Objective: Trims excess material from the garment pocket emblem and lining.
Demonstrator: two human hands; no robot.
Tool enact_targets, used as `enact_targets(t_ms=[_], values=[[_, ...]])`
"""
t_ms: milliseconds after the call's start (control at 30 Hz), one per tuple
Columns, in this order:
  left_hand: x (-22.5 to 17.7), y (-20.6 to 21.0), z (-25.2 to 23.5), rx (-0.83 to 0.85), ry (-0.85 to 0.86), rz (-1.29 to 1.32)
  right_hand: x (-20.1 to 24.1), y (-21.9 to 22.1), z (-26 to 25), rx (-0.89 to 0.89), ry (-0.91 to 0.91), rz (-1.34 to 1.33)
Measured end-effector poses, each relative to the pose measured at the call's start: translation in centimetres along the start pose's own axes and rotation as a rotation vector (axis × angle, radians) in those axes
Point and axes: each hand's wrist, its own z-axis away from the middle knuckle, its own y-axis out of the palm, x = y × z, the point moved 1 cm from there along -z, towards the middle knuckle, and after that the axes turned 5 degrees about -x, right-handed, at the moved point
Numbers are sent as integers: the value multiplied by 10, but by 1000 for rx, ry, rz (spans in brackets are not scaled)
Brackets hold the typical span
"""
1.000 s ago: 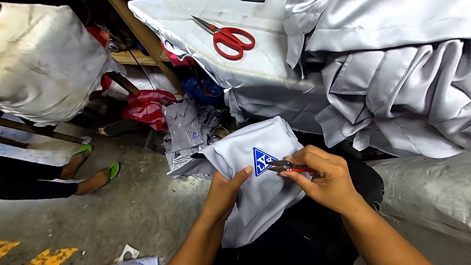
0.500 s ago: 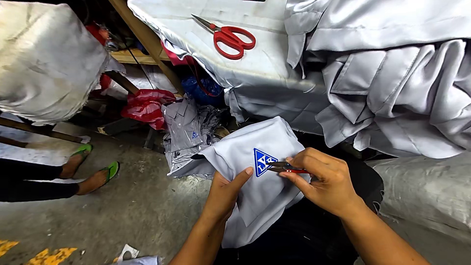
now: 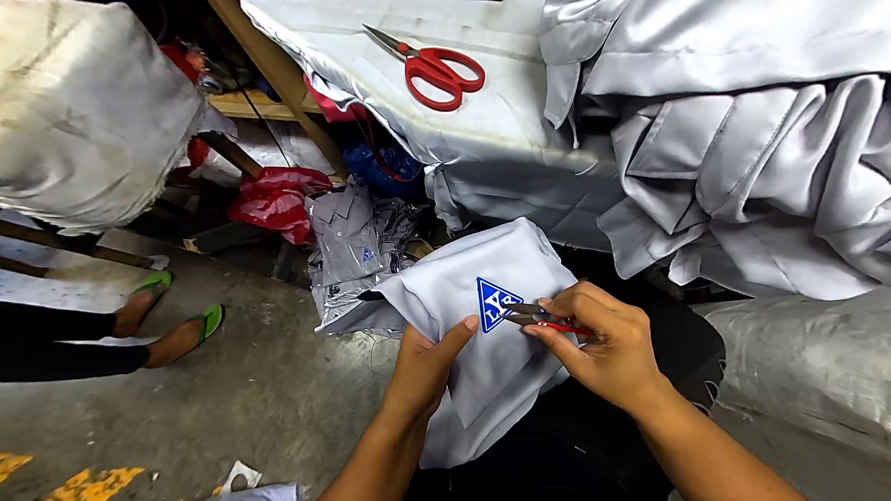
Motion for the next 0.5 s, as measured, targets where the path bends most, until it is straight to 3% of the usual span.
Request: enact_targets(t_ms=[200, 367, 500], values=[[4, 2, 0, -23, 7, 8, 2, 6, 4, -43, -39, 52], [2, 2, 1, -59, -42, 11, 5, 9, 7, -37, 41, 27], [2, 1, 1, -61, -53, 8, 6, 9, 7, -60, -51, 123]])
